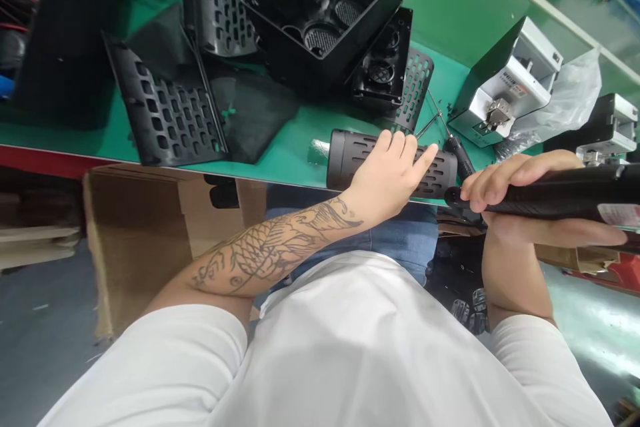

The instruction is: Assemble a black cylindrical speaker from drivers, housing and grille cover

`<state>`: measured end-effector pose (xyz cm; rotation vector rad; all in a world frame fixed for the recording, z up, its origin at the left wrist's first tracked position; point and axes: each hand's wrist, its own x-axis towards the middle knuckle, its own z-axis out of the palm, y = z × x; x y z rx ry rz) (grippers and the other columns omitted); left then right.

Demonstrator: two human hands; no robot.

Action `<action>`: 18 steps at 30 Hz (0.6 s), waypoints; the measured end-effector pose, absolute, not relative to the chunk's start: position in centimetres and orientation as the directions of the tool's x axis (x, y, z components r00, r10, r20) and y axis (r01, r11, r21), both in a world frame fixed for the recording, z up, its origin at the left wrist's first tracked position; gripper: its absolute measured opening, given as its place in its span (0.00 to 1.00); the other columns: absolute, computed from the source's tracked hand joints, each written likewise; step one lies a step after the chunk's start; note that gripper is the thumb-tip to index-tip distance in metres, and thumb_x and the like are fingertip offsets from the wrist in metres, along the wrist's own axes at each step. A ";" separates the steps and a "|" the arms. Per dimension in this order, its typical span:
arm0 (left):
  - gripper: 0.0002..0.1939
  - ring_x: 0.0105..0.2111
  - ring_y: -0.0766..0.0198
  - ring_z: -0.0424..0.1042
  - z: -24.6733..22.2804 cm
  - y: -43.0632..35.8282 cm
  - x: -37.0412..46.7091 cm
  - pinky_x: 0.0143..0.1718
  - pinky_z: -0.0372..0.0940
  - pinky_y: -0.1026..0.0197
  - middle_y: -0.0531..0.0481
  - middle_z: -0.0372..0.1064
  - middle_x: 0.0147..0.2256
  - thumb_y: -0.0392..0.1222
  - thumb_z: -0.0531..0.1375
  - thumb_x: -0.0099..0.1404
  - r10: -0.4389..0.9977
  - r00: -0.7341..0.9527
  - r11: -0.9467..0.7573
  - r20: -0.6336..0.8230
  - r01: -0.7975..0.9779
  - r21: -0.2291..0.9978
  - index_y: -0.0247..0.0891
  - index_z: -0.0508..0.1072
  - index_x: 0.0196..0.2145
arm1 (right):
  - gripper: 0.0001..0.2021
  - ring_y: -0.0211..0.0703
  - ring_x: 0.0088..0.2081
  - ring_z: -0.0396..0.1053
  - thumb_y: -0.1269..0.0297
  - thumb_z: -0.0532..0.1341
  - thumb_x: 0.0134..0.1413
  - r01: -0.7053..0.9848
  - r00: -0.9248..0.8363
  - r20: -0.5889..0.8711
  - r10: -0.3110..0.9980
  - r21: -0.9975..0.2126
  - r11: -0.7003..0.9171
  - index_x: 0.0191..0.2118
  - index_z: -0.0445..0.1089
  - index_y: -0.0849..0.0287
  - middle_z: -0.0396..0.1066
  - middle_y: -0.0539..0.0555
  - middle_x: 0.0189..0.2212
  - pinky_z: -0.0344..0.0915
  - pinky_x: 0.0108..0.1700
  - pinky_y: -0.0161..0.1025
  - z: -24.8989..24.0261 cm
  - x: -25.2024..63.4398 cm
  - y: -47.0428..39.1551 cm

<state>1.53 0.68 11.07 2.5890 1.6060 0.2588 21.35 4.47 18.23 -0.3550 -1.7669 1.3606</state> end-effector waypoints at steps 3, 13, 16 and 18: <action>0.43 0.65 0.28 0.71 11.7 1.0 1.9 0.66 0.66 0.33 0.20 0.69 0.65 0.38 0.63 0.73 0.909 0.414 -0.415 0.042 0.896 0.157 0.27 0.55 0.81 | 0.30 0.50 0.24 0.69 0.29 0.76 0.71 -0.280 -0.410 0.569 0.713 -0.822 0.496 0.50 0.84 0.56 0.67 0.54 0.29 0.75 0.25 0.46 19.1 22.3 7.7; 0.48 0.70 0.28 0.67 12.7 1.3 1.2 0.70 0.62 0.35 0.20 0.62 0.72 0.45 0.68 0.74 0.906 0.423 -0.413 -0.032 0.897 0.159 0.31 0.52 0.82 | 0.38 0.27 0.13 0.47 0.24 0.29 0.81 0.114 0.411 0.826 0.386 -0.467 0.877 0.42 0.52 0.55 0.43 0.38 0.20 0.42 0.12 0.21 13.3 23.9 26.8; 0.51 0.73 0.25 0.62 13.2 1.0 -0.8 0.73 0.57 0.34 0.21 0.58 0.75 0.51 0.72 0.72 0.914 0.404 -0.392 -0.047 0.906 0.160 0.34 0.54 0.82 | 0.40 0.28 0.17 0.57 0.20 0.36 0.80 0.053 0.205 0.797 0.568 -0.589 0.807 0.42 0.54 0.57 0.49 0.41 0.22 0.54 0.16 0.22 13.4 24.6 23.9; 0.52 0.71 0.25 0.64 13.3 0.8 -1.8 0.72 0.57 0.34 0.21 0.59 0.74 0.55 0.72 0.71 0.925 0.375 -0.362 -0.060 0.918 0.163 0.34 0.55 0.81 | 0.40 0.31 0.25 0.67 0.20 0.41 0.79 0.031 -0.108 0.651 0.751 -0.753 0.658 0.45 0.57 0.60 0.55 0.45 0.26 0.68 0.26 0.26 15.0 24.8 20.6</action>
